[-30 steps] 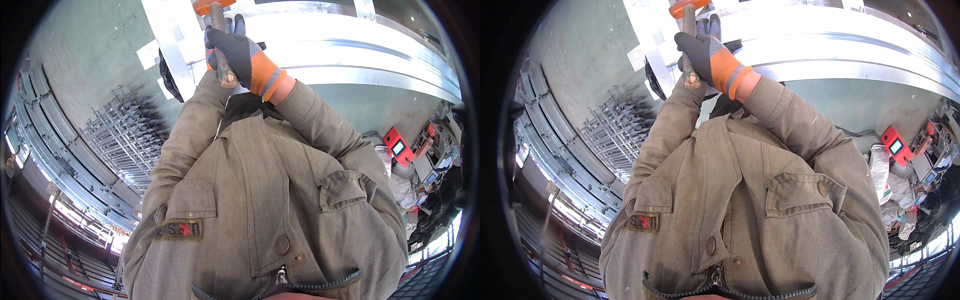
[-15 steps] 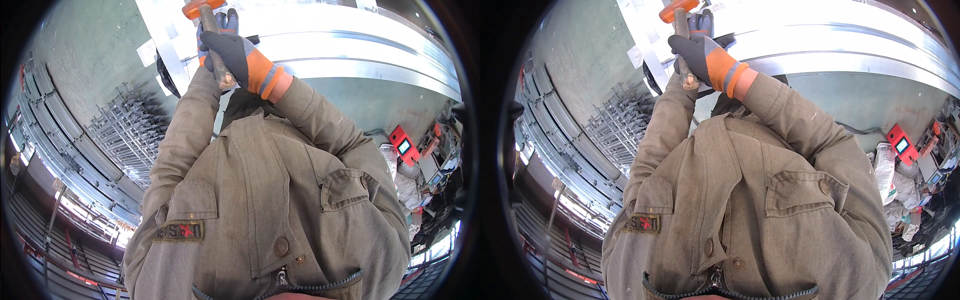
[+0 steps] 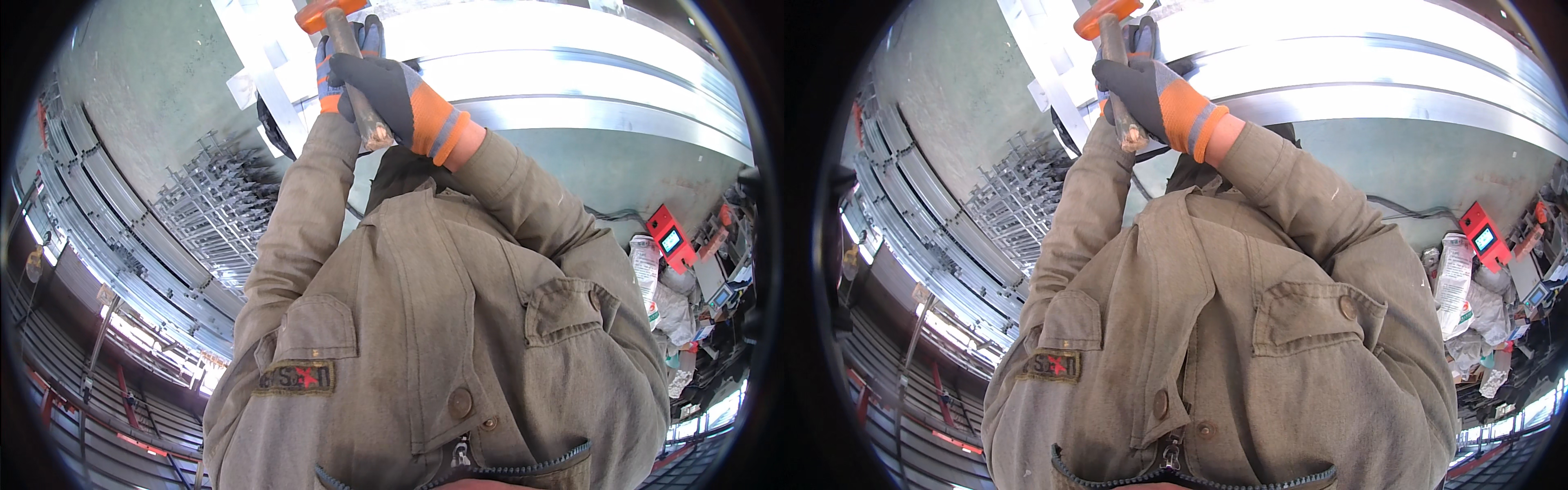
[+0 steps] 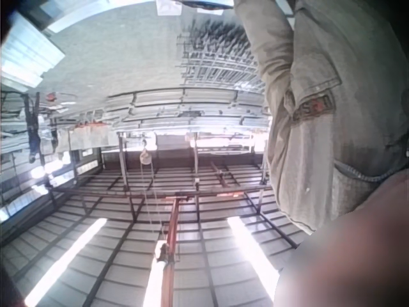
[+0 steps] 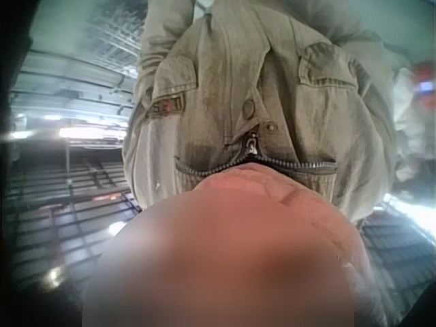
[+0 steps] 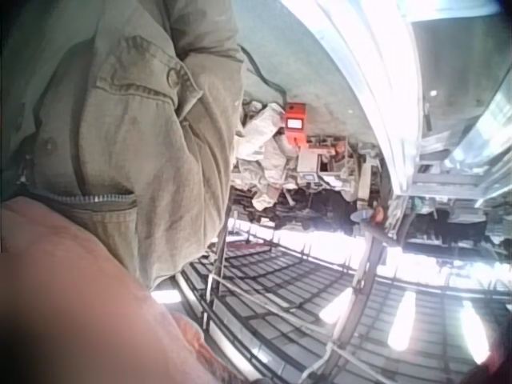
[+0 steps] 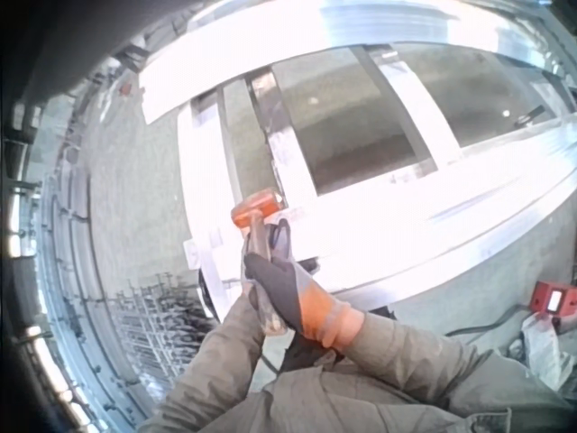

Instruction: The person sits on the floor and uses pliers to adjust small metal parts, then stands to weld a large aluminum frame using a welding torch. They flip the frame and use a hammer to tap the welded joints.

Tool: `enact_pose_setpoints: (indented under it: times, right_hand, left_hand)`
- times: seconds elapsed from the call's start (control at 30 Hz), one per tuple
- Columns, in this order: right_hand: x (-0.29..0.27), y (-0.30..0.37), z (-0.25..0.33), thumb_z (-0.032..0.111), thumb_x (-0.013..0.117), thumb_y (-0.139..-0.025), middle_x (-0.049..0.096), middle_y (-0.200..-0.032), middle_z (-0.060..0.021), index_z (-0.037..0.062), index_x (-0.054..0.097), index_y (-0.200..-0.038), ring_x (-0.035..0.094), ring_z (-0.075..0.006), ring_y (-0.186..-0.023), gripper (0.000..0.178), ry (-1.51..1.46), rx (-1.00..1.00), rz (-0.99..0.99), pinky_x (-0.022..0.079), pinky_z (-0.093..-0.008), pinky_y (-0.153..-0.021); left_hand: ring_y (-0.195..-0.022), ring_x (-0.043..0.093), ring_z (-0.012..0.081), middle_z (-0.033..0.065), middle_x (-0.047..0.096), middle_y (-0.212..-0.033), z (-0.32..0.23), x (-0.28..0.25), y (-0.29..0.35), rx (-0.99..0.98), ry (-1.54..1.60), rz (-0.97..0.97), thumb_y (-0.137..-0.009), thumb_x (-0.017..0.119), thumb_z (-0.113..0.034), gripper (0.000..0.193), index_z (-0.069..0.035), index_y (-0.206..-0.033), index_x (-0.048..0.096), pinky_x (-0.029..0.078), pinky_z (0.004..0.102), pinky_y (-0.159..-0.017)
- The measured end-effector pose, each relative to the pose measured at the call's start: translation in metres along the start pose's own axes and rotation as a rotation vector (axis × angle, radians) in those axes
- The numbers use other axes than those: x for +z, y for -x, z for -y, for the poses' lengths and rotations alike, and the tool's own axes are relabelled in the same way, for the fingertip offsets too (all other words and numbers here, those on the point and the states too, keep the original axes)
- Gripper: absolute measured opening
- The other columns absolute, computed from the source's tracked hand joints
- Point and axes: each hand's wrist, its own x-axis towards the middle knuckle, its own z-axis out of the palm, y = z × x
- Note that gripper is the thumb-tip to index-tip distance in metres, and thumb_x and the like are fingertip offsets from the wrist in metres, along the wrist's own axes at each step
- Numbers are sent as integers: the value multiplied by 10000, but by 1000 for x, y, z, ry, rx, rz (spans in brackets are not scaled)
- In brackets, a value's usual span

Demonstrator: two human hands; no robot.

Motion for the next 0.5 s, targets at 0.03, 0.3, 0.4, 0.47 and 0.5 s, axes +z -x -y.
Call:
enact_pose_setpoints:
  times: [0.03,0.3,0.4,0.47,0.5]
  right_hand:
    - [-2,0,0,280,675,-1130,745,-1213,-81,73,679,-1431,748,-166,-956,365,-23,-11,13,627,-294,-850]
    - [-34,16,13,107,674,-1061,685,-1139,-146,46,634,-1471,706,-241,-853,417,634,-379,56,590,-365,-727]
    - [-44,19,24,160,642,-1108,676,-1074,-126,39,671,-1384,682,-225,-833,303,665,-453,92,560,-373,-704]
    - [-53,22,29,163,649,-1095,665,-1067,-156,81,681,-1365,695,-281,-869,285,485,-239,93,571,-403,-723]
    - [-57,21,31,155,660,-1080,663,-1078,-173,94,678,-1375,702,-306,-882,301,540,-337,102,579,-414,-731]
  left_hand:
    - [-1363,604,281,89,624,-1514,-10,-3,1,-15,15,9,-1227,379,-417,493,-144,-1619,500,417,429,-1266]
    - [-1395,556,413,174,629,-1445,-73,-21,-7,-75,-147,80,-1010,649,-339,620,-115,-1584,584,387,599,-1244]
    - [-1439,518,461,216,582,-1529,-82,-26,-13,30,-517,165,-920,720,-346,728,-90,-1589,586,357,644,-1261]
    - [-1462,498,491,242,552,-1578,-85,-27,-15,119,-737,194,-886,746,-341,765,-66,-1582,586,342,659,-1271]
    - [-1469,490,504,250,542,-1593,-86,-27,-16,158,-816,198,-877,750,-334,769,-54,-1574,588,336,663,-1274]
